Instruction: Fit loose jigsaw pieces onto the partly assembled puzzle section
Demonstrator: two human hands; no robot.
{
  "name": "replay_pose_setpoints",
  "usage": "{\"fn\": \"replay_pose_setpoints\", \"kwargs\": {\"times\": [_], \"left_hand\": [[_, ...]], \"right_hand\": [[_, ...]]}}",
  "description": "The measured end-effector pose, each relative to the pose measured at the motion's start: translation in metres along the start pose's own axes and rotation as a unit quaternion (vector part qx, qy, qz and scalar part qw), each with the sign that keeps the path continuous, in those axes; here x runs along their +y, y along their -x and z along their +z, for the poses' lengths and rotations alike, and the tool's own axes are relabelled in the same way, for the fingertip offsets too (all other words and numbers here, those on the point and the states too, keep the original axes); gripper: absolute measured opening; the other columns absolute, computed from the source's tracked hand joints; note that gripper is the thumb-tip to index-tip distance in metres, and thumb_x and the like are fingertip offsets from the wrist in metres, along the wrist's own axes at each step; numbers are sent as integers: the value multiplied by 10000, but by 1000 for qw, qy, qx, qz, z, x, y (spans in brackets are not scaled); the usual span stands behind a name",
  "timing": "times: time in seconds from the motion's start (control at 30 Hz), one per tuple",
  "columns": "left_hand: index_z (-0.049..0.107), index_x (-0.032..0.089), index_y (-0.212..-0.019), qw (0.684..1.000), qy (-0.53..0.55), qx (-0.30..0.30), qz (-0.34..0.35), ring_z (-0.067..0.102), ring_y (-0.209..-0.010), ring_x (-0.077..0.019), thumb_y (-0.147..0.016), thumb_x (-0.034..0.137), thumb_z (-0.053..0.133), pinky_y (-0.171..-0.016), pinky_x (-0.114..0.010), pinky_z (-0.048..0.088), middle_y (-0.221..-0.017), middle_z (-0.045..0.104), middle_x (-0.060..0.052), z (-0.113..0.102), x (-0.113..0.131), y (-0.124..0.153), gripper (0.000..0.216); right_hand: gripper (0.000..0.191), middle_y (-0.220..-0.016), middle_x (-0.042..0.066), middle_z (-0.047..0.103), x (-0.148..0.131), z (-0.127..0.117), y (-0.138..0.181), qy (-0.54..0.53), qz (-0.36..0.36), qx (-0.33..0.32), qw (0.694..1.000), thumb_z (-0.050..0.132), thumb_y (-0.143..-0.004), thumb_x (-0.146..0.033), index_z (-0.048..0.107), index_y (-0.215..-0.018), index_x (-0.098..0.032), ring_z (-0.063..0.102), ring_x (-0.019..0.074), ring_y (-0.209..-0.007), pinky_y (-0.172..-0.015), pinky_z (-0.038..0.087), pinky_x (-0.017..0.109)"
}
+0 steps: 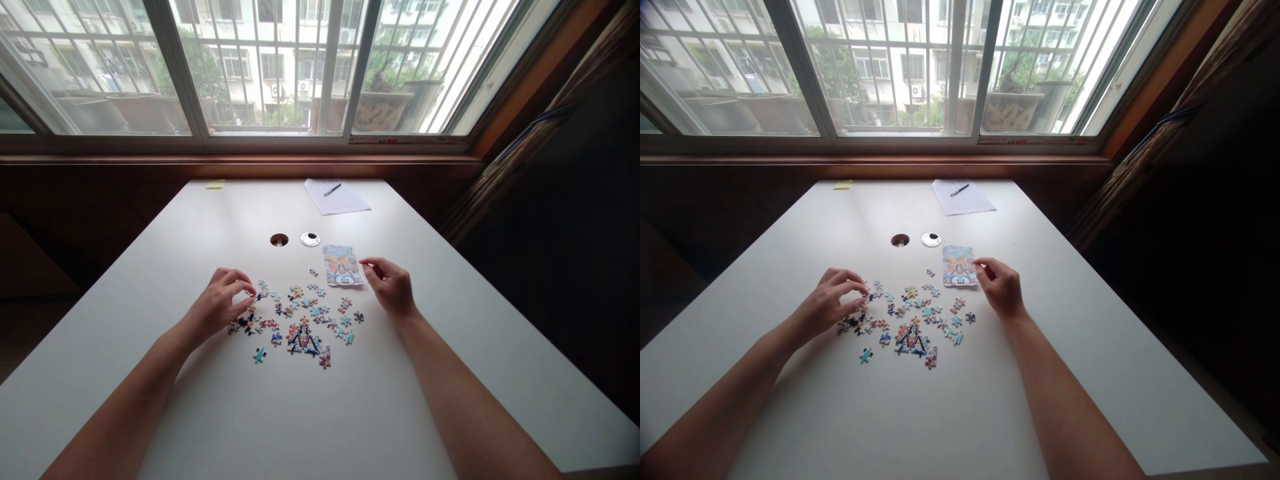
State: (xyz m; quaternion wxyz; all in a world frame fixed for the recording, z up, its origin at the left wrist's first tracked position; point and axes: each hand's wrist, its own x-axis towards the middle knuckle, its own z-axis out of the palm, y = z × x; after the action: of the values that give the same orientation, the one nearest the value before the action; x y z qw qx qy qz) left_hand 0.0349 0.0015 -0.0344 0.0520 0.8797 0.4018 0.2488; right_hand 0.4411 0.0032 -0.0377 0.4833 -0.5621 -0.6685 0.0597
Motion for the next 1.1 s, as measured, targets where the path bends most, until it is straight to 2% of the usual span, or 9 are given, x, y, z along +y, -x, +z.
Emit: {"fn": "replay_pose_setpoints", "kwargs": {"times": [0.37,0.73,0.93,1.1], "left_hand": [[727,249,-975,999,2,-44,12,491,-1096,-260,-959,341,610,-934,-408,464,-1083,649,-61,-19,-19,6,150],[731,264,-957,998,-19,-60,-8,504,-1096,-277,-942,390,628,-925,-428,479,-1107,649,-65,-21,-43,15,163],[729,276,-959,997,-18,-72,-18,506,-1109,-275,-937,379,633,-932,-417,478,-1102,652,-56,-21,-42,16,142],[717,255,-996,998,2,-59,-10,525,-1101,-254,-948,357,611,-953,-405,470,-1106,647,-64,-24,-36,15,155]], "right_hand": [[223,-577,-41,488,2,-1,0,14,5,2,1000,584,-900,-306,766,-938,-182,440,128,-527,-580,401,263],[216,-585,-37,503,3,0,0,9,7,-2,1000,589,-896,-296,767,-946,-185,451,132,-532,-588,410,267],[208,-581,-43,499,6,0,1,6,9,-6,1000,597,-896,-287,768,-952,-183,452,128,-532,-587,403,266],[208,-584,-42,503,5,0,0,7,8,-3,1000,600,-891,-287,770,-946,-183,449,126,-530,-582,404,266]]}}
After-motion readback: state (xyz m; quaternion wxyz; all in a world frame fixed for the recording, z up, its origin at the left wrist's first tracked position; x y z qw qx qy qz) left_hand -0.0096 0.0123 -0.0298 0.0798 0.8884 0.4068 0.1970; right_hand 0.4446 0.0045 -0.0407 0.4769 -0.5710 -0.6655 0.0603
